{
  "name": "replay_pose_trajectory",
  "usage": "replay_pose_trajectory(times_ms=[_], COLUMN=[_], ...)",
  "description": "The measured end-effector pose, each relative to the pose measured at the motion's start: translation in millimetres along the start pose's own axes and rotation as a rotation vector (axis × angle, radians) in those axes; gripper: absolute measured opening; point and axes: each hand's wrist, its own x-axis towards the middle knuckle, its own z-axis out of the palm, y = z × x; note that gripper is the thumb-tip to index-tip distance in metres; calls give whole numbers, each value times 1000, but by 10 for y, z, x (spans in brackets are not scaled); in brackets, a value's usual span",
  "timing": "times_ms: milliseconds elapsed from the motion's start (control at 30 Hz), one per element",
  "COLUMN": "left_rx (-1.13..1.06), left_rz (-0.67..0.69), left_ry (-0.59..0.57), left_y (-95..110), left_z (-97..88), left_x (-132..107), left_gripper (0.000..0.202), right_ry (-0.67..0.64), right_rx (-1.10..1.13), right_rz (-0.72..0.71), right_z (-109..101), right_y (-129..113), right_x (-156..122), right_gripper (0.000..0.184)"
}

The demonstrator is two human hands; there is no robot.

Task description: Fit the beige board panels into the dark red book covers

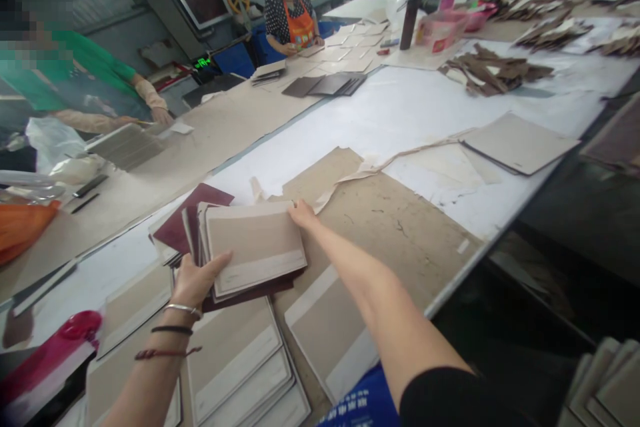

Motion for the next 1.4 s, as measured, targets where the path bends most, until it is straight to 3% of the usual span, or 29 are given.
replay_pose_trajectory(times_ms=[100, 200, 300, 400, 467, 567, 667, 733, 800, 900, 1067, 1167, 1267, 1400], left_rx=[80, 103, 112, 124, 131, 140, 139, 139, 139, 146, 72, 9, 8, -119], left_rz=[-25, -38, -30, -9, 3, 15, 24, 34, 54, 84, 90, 119, 100, 130], left_ry=[7, -6, -14, -12, -12, -15, -22, -33, -48, -66, -99, -134, -143, -121], left_y=[79, 127, 152, 175, 188, 203, 233, 273, 324, 401, 535, 598, 537, 199], left_z=[-13, -28, -26, -16, -11, 3, 36, 63, 88, 122, 195, 222, 195, 88], left_x=[-17, -22, -35, -61, -81, -105, -115, -117, -122, -154, -296, -339, -272, -135], left_gripper=[64, 68, 68, 67, 65, 61, 57, 54, 52, 56, 68, 71, 58, 49], right_ry=[-42, -94, -137, -228, -341, -444, -305, -175, -160, -223, -394, -489, -547, -348], right_rx=[-226, -394, -480, -435, -338, -223, -238, -293, -316, -306, -236, -156, -62, 90], right_rz=[47, 157, 229, 220, 158, 28, -93, -159, -209, -214, -182, -149, -95, -64], right_z=[-422, -745, -800, -778, -875, -1235, -1617, -1705, -1604, -1188, -445, -245, -239, -308], right_y=[290, 671, 941, 993, 909, 617, 140, -231, -586, -1011, -1349, -1342, -1166, -628], right_x=[-391, -1002, -1542, -1805, -1844, -1773, -1577, -1385, -1167, -860, -601, -526, -415, -304], right_gripper=[28, 24, 33, 38, 24, 17, 27, 29, 28, 25, 34, 45, 52, 39])
